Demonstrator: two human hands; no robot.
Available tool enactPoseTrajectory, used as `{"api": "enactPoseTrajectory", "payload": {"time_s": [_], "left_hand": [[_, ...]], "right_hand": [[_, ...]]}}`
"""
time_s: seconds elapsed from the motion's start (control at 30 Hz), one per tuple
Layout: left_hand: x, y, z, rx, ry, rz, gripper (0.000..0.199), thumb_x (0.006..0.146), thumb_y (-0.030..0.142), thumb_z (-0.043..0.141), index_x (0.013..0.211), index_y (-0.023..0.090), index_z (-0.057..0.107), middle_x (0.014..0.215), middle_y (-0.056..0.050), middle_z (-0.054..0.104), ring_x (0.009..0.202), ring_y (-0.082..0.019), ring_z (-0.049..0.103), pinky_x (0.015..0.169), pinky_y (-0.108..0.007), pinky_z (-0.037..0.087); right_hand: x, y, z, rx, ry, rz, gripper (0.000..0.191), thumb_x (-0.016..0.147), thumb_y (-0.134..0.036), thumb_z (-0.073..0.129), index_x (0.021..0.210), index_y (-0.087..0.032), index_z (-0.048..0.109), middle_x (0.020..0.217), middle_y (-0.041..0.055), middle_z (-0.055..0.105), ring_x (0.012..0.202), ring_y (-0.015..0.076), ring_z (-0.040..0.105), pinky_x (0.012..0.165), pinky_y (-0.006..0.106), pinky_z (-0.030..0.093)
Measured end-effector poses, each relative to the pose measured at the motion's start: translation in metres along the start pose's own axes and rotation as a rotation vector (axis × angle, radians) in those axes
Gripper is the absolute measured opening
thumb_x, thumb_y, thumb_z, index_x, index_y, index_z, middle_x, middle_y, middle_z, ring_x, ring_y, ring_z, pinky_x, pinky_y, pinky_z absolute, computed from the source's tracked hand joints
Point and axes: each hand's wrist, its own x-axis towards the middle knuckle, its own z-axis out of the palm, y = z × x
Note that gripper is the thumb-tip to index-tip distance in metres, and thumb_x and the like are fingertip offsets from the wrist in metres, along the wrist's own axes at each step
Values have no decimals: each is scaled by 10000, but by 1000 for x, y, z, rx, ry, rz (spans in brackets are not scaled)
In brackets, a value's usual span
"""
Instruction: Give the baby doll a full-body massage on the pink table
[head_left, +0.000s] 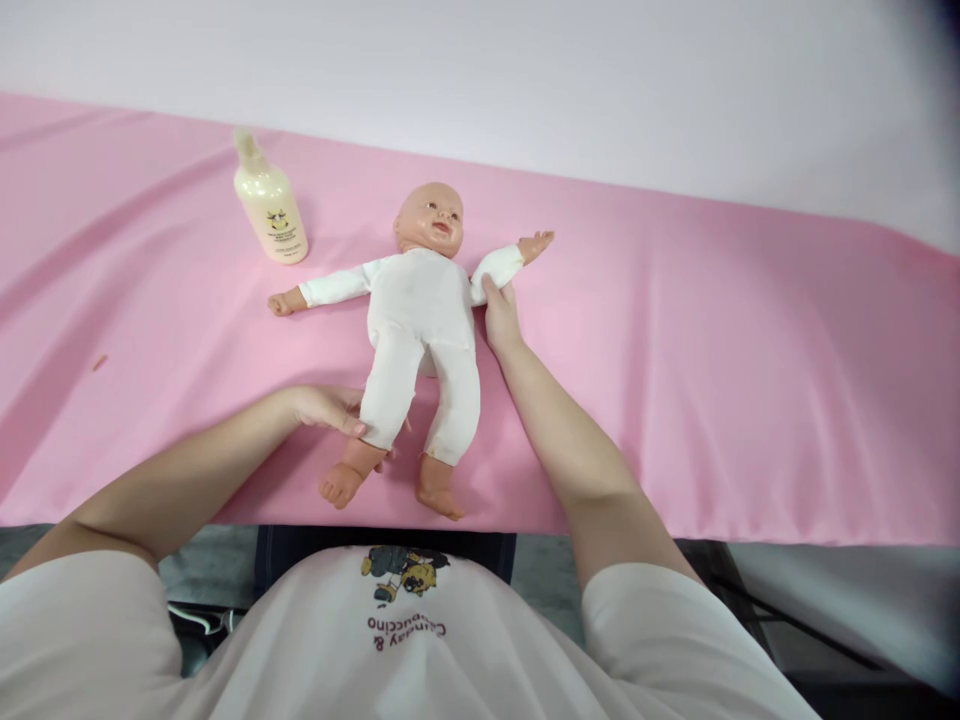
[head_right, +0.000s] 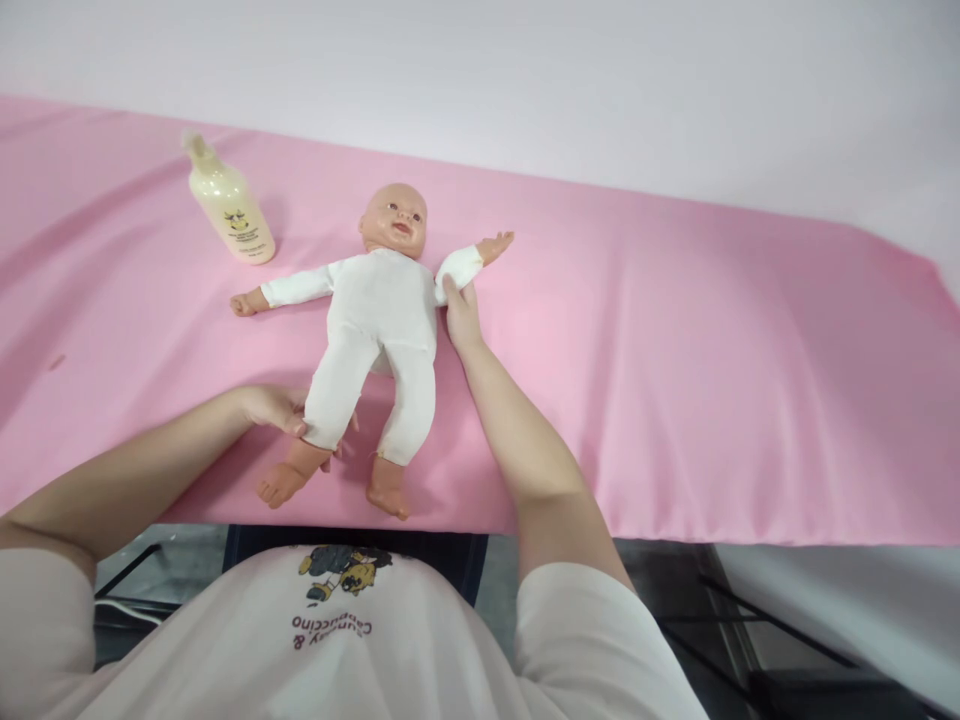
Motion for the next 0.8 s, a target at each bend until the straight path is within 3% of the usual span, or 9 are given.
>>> {"api": "enactPoseTrajectory", "payload": {"time_s": [0.13, 0.23, 0.53, 0.8], "left_hand": [[1, -2, 0, -53, 139, 112, 648, 838, 492, 813, 1345, 147, 606, 1166, -189, 732, 999, -323, 745, 854, -417, 610], [2, -3, -1, -109, 273, 201, 592, 811, 494, 839, 1236, 120, 668, 1093, -183, 752, 963, -329, 754, 859, -437, 608], [8, 1, 2, -248, 474, 319, 623, 746, 638, 837, 1037, 94, 748, 999, -142, 765, 823, -246, 740, 728, -305, 593], [16, 9, 7, -303, 618, 447, 548, 753, 568, 858, 1005, 97, 740, 895, -120, 764, 743, -221, 711, 755, -348, 590]], "right_hand": [[-3, -1, -3, -40, 64, 89, 731, 794, -717, 712, 1317, -227, 573, 1326, 99, 665, 1294, 288, 601, 1199, 567, 422], [-6, -4, -4, -88, 44, 71, 708, 794, -714, 717, 1291, -229, 577, 1313, 107, 668, 1263, 291, 613, 1198, 564, 422], [-10, -30, 0, -329, -161, -290, 509, 923, -698, 528, 1177, -283, 676, 1220, 96, 686, 1216, 329, 599, 1140, 582, 424], [-12, -42, 4, -497, -260, -443, 314, 966, -400, 513, 1204, -334, 707, 1228, 70, 662, 1223, 307, 580, 1117, 557, 422]]}}
